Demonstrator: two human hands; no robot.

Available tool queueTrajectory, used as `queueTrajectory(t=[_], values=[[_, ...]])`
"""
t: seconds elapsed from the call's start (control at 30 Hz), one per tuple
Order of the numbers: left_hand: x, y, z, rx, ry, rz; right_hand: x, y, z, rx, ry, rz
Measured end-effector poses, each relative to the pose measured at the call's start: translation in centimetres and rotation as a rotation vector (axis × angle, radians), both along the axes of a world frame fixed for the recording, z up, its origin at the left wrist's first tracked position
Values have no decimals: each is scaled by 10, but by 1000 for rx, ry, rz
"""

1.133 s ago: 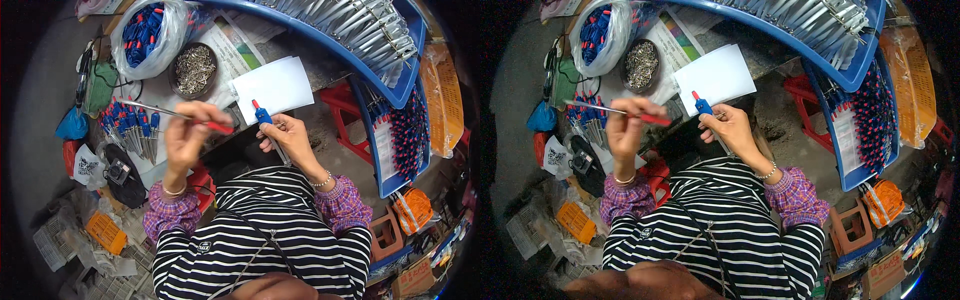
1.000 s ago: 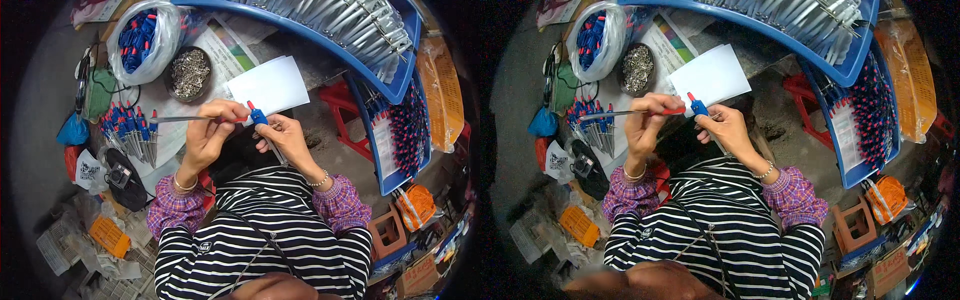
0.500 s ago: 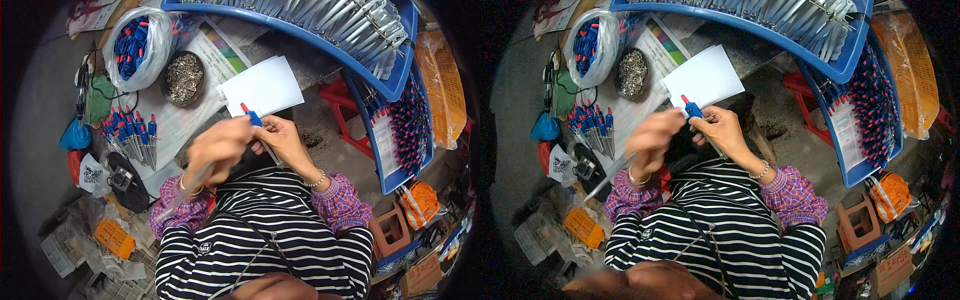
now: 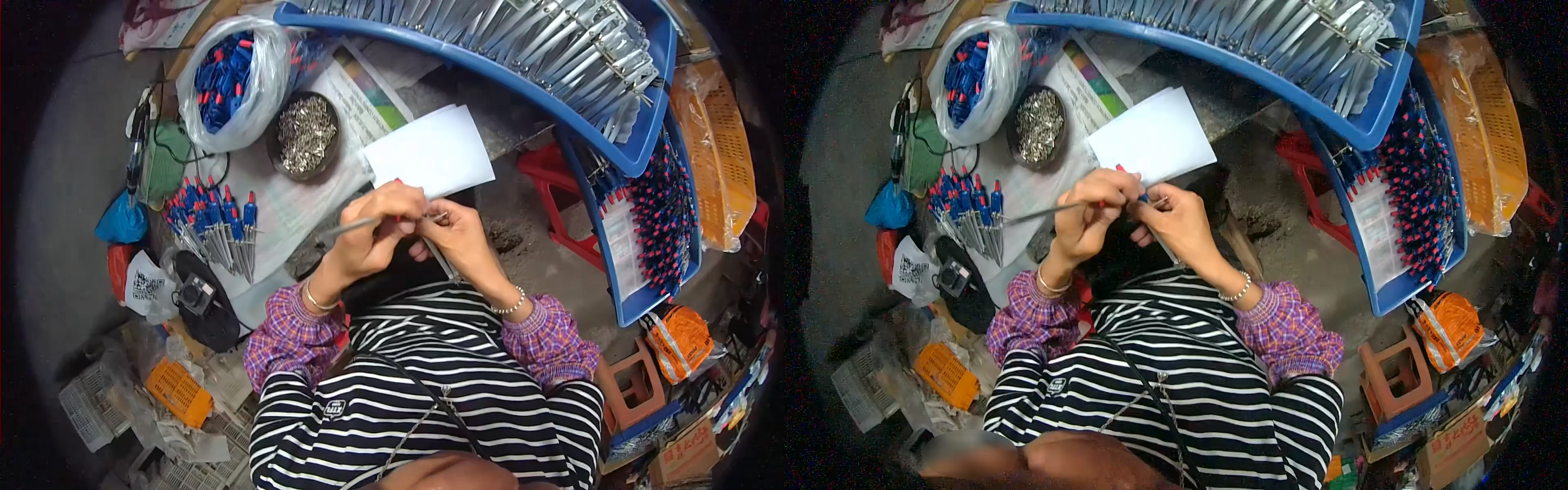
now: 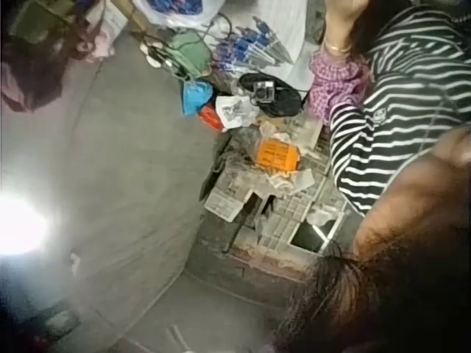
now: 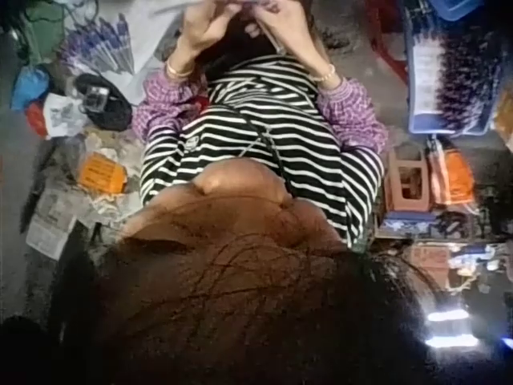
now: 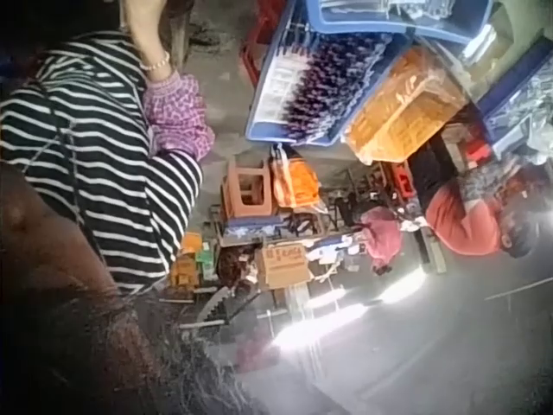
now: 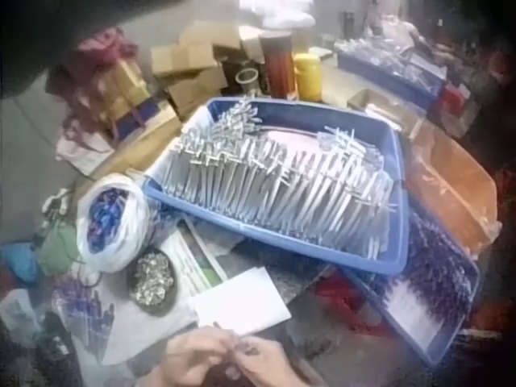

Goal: Assembling hardware components by inserting metal shafts into plastic handles at a manual workstation.

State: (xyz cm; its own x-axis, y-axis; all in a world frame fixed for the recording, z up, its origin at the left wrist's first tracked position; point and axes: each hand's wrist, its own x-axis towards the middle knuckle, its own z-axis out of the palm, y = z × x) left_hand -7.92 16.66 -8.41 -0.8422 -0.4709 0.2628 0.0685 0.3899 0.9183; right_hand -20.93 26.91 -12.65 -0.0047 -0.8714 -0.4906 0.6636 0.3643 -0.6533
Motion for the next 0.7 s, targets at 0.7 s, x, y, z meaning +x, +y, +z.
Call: queueTrajectory(t=[0.7], values=[[20, -4, 28, 12, 89, 155, 1, 2, 3, 77, -1, 47]])
